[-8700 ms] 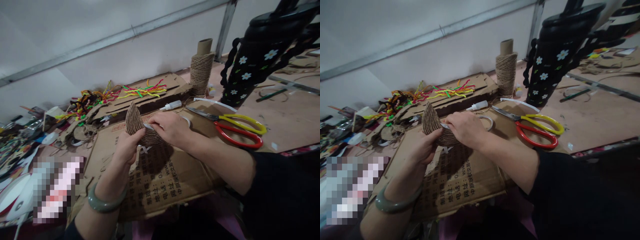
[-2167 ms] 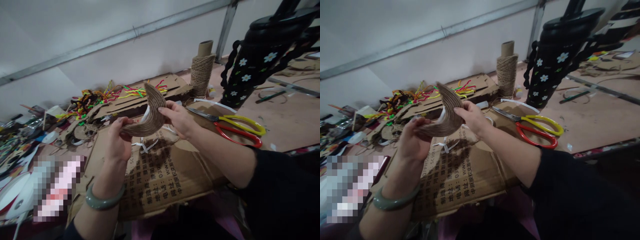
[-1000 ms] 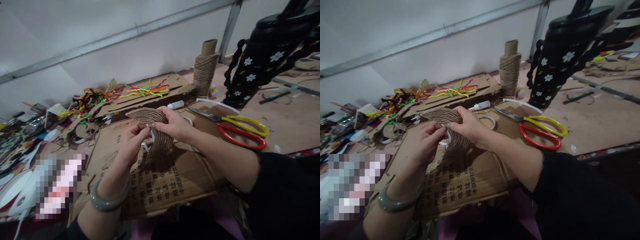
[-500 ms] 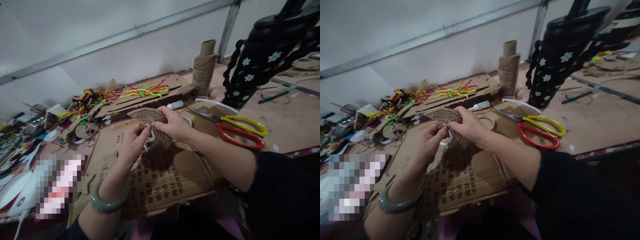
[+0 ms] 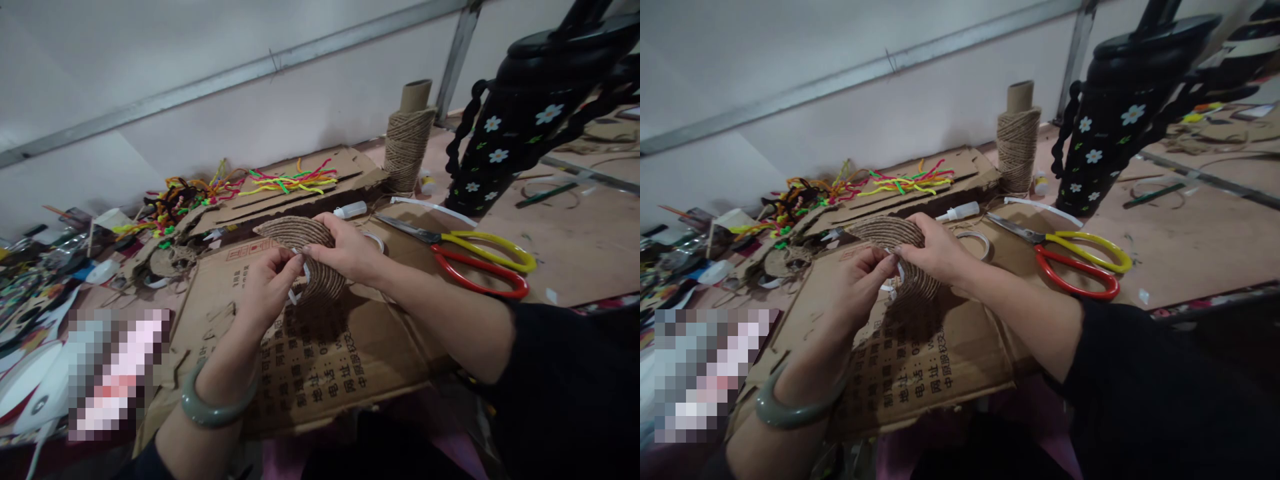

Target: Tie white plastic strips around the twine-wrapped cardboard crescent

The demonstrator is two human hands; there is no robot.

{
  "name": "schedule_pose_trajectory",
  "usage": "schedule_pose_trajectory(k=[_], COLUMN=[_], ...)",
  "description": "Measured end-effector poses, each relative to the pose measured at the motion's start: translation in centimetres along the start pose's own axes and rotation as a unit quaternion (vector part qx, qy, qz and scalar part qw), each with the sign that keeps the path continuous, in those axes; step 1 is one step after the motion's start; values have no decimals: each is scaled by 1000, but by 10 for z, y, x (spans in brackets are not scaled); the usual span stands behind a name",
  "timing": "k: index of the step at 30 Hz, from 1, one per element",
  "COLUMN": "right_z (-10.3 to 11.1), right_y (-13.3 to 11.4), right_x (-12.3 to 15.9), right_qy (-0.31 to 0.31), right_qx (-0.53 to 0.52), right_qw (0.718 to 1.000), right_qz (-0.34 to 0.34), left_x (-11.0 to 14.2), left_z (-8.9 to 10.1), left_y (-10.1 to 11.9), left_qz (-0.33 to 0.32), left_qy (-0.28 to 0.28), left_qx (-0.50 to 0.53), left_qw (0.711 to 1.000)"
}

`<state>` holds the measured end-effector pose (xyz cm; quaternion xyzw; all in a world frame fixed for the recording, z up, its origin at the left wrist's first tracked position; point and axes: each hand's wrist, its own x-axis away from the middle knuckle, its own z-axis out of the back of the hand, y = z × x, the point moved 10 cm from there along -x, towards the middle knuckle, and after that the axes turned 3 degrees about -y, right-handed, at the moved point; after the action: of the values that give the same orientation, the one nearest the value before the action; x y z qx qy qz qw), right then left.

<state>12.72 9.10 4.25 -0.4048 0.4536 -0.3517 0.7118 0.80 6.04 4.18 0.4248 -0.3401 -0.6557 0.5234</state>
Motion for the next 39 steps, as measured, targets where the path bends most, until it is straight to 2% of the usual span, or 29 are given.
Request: schedule_pose_trajectory(k=[21,30,35,39], right_z=[0,-4,-4,-2], right_y=[0,2,4,6], right_x=[1,1,1,0], right_qy=[-6,-12,-2,5], right_qx=[23,16,45,39], right_qw=[1000,1000,999,999], right_qz=[-2,-15,-13,1], left_x=[0,-1,0,2], left_z=[0,-8,1,9], left_y=[0,-14,-12,-6], left_qz=[-3,29,6,-24], left_qy=[0,-18,23,61], left_qx=[-23,12,-82,-186], left_qw=[1000,999,996,980])
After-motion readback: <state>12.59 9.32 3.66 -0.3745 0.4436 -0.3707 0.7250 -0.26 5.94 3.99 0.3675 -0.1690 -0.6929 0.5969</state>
